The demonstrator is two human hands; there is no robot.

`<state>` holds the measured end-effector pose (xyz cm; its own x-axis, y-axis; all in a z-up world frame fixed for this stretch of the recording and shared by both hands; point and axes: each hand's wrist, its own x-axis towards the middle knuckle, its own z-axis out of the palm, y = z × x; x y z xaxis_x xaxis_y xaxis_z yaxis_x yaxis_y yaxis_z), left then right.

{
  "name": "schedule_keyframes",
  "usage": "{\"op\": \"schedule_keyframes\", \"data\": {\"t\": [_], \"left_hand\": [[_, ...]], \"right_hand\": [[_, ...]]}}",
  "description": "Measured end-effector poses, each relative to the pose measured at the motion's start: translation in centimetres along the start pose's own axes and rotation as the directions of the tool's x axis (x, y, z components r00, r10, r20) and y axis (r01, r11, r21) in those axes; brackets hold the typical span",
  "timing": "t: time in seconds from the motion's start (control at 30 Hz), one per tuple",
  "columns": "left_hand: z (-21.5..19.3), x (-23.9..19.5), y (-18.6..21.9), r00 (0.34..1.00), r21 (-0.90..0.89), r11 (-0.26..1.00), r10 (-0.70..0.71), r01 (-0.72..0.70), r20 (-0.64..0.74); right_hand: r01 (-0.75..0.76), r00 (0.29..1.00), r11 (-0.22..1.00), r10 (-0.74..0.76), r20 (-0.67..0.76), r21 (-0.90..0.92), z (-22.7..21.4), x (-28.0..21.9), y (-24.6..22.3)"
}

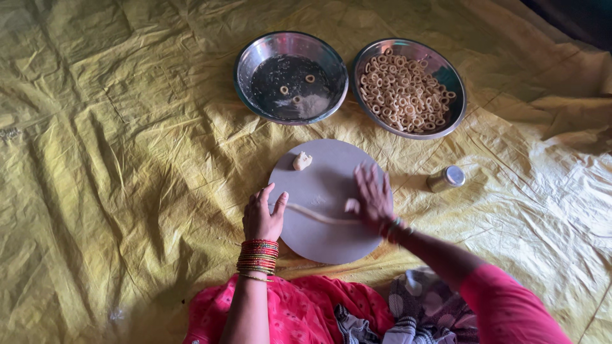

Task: The person rolls small pieces of dough into thin ropes on a round board, then joins the ends to form rings. The rings are placed into a metal bowl containing similar items. The process is repeated with additional dough pieces.

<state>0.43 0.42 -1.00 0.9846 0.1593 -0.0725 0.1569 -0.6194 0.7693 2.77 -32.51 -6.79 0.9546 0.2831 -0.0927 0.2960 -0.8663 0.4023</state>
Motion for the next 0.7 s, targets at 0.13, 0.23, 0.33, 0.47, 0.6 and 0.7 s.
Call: {"op": "schedule_keyframes", "data": {"t": [0.13,0.23,0.33,0.47,0.6,0.7], "left_hand": [[-0.2,0.0,0.0,1.000,-0.008,1.000,-0.008,0.009,0.014],[-0.4,0.2,0.0,0.999,-0.001,1.000,-0.022,0.023,0.031],[-0.5,0.2,0.2,1.000,-0.019,1.000,0.000,0.000,0.005],[-0.3,0.2,0.1,1.000,-0.012,1.000,-0.009,0.009,0.000],[0.2,0.1,-0.3,1.000,-0.028,1.000,0.010,-0.010,-0.017],[0.4,0.3,-0.3,0.999,-0.027,0.999,0.026,-0.027,-0.028]], "right_hand": [[-0.195,0.973,0.948,0.220,-0.075,0.253,0.2,5.5,6.0],[-0.208,0.957,0.874,0.275,-0.094,0.439,-0.6,6.9,8.7],[-0.147,0.979,0.897,0.192,-0.068,0.416,-1.4,5.3,7.7],[-0.047,0.999,0.963,0.051,-0.008,0.266,-1.7,-1.1,2.6],[-0.009,0.985,0.890,-0.070,0.157,0.456,-2.5,-10.4,-0.9],[-0.061,0.857,0.920,-0.151,0.493,0.387,-4.1,-10.5,-0.1]]}}
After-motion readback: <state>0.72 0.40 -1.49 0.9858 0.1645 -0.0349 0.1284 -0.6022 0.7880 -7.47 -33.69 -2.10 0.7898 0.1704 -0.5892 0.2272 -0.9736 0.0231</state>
